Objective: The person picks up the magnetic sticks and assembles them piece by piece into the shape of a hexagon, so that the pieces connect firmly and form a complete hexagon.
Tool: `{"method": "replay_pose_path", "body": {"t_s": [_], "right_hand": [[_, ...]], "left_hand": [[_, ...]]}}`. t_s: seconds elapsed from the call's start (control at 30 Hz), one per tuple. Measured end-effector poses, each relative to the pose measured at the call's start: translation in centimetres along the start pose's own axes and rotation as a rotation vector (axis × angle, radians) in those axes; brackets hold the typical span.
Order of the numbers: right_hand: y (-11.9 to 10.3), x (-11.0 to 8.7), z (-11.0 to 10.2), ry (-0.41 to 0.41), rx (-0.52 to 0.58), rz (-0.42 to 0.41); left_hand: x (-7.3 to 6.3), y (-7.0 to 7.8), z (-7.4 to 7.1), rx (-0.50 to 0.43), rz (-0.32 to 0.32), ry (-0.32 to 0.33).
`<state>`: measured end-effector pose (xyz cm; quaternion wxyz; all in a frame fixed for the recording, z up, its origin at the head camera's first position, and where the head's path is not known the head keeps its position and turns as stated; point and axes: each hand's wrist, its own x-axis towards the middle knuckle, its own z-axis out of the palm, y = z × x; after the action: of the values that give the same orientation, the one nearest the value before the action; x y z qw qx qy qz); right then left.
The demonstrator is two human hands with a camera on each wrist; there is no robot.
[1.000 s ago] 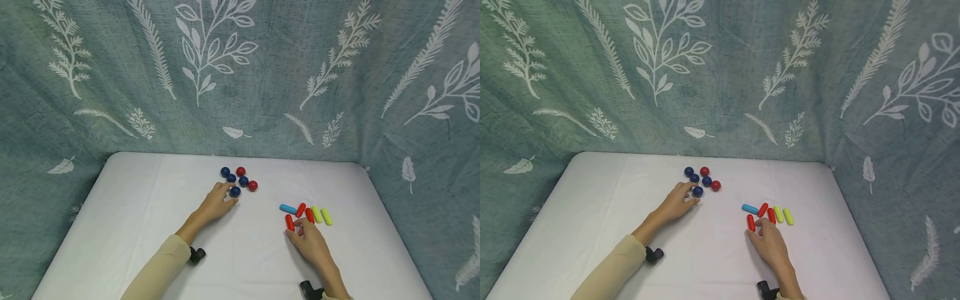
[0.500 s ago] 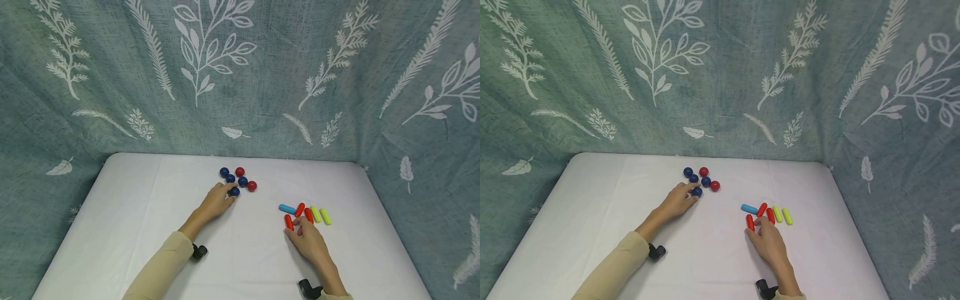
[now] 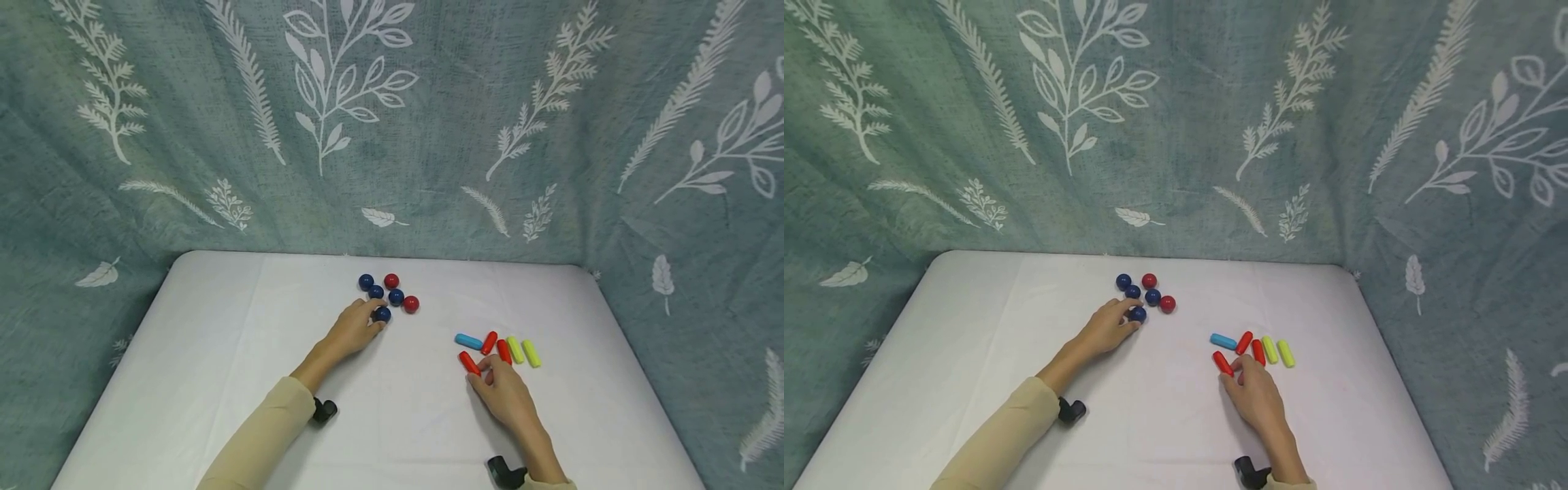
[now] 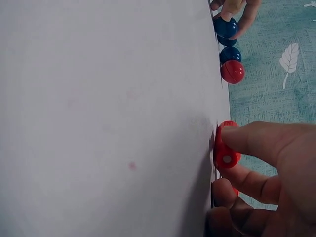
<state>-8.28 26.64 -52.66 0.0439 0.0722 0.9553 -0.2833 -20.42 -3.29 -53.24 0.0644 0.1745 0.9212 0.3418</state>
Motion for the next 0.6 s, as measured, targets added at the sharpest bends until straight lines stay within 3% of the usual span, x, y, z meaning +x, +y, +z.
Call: {"method": "replay_pose_path", "body": {"t_s": [0.3, 0.6], "right_hand": [[-0.10, -0.16, 0.02, 0.015, 0.000, -0.002], [-0.39, -0.27, -0.23, 0.051, 0.041, -0.073]], "left_hand": [[-0.11, -0.26, 0.21, 0.011, -0.018, 0.008], [-0.68, -0.66, -0.62, -0.017, -0.009, 0.031]]}}
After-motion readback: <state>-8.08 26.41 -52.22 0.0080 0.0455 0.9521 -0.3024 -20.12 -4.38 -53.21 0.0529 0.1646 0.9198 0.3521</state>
